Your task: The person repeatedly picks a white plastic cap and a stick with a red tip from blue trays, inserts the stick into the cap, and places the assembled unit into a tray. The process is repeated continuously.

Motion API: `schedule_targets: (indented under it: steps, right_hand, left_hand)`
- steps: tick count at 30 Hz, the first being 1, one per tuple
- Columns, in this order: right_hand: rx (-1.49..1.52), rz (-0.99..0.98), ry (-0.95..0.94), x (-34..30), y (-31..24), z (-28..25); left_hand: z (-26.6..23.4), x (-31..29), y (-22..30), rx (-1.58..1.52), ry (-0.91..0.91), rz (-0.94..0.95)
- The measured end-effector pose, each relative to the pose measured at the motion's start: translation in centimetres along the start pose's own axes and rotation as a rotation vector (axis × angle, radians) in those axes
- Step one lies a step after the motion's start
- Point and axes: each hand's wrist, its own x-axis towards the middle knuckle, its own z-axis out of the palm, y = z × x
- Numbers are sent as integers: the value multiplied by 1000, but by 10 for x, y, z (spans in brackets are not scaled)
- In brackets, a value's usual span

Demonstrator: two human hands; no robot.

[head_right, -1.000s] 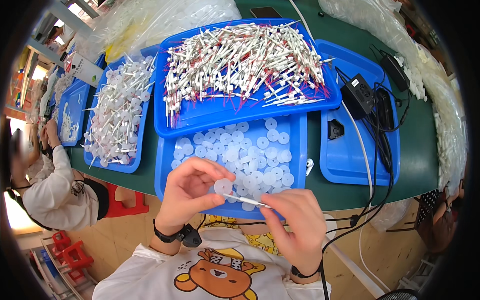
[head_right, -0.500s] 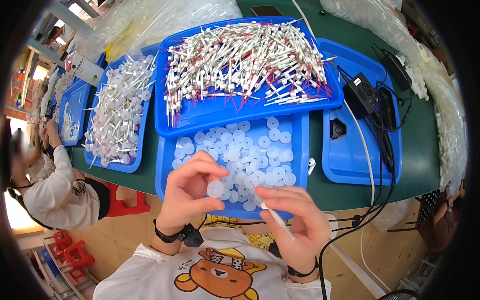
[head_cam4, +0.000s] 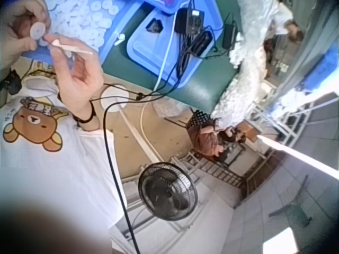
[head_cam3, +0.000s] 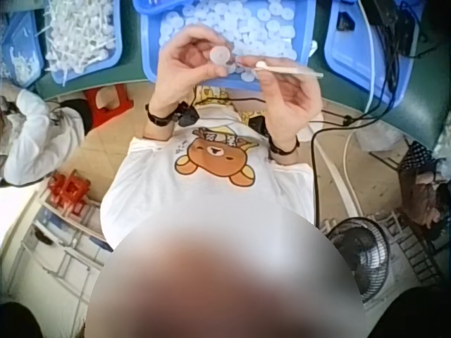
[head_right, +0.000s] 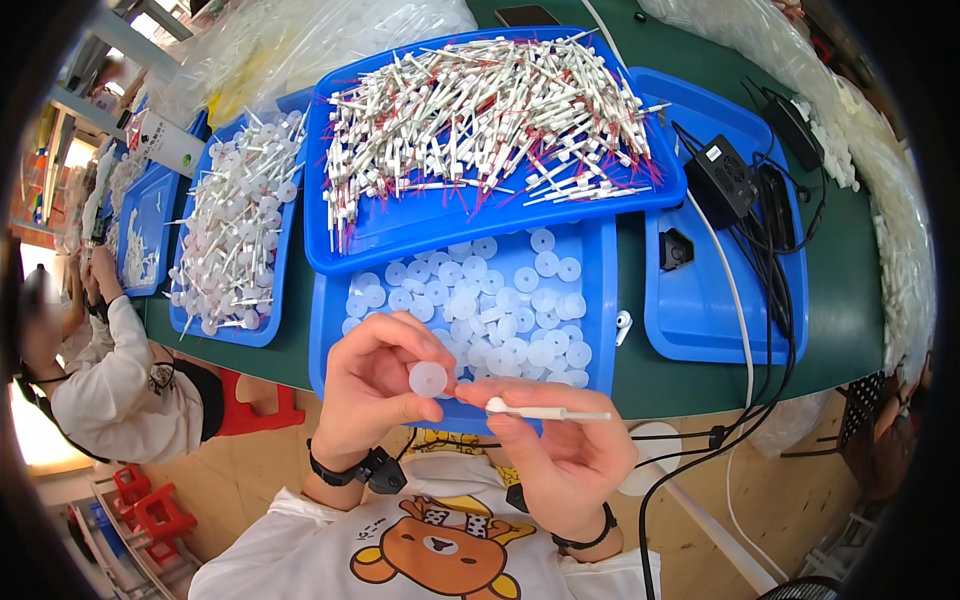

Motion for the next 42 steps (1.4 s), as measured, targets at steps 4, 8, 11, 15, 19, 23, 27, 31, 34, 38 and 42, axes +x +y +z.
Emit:
schedule_targets:
  steps: [4, 8, 11, 15, 19, 23, 27, 31, 34, 38, 42]
  right_hand:
    - [-29, 68, -19, 1, 2, 0]
    - [-155, 58, 16, 5, 2, 5]
    - [-179, -10, -26, 6, 6, 2]
    - [-157, -96, -93, 9, 10, -7]
    - [-126, -86, -78, 9, 9, -10]
    - [-151, -21, -157, 12, 6, -11]
    - [-354, -33, -183, 17, 2, -7]
    - [-397, -15, -202, 19, 4, -12]
    - [-423, 81, -249, 19, -4, -18]
    - [-655, -58, -305, 20, -13, -20]
    - [-761, -160, -319, 17, -14, -22]
  left_hand:
    - [3, -1, 0, -23, 19, -7]
    - [2, 0, 0, 21, -19, 12]
    - [2, 0, 1, 41, -19, -4]
    - [3, 0, 0, 59, -16, -7]
    - [4, 1, 2, 64, -16, -22]
    - [4, 0, 1, 135, -11, -20]
    - [5, 1, 1, 162, -8, -25]
    - [4, -1, 3, 210, -22, -59]
    - [4, -2, 3, 248, -21, -62]
    - [4, -2, 0, 338, -38, 9]
    - [5, -1, 2, 462, -39, 9]
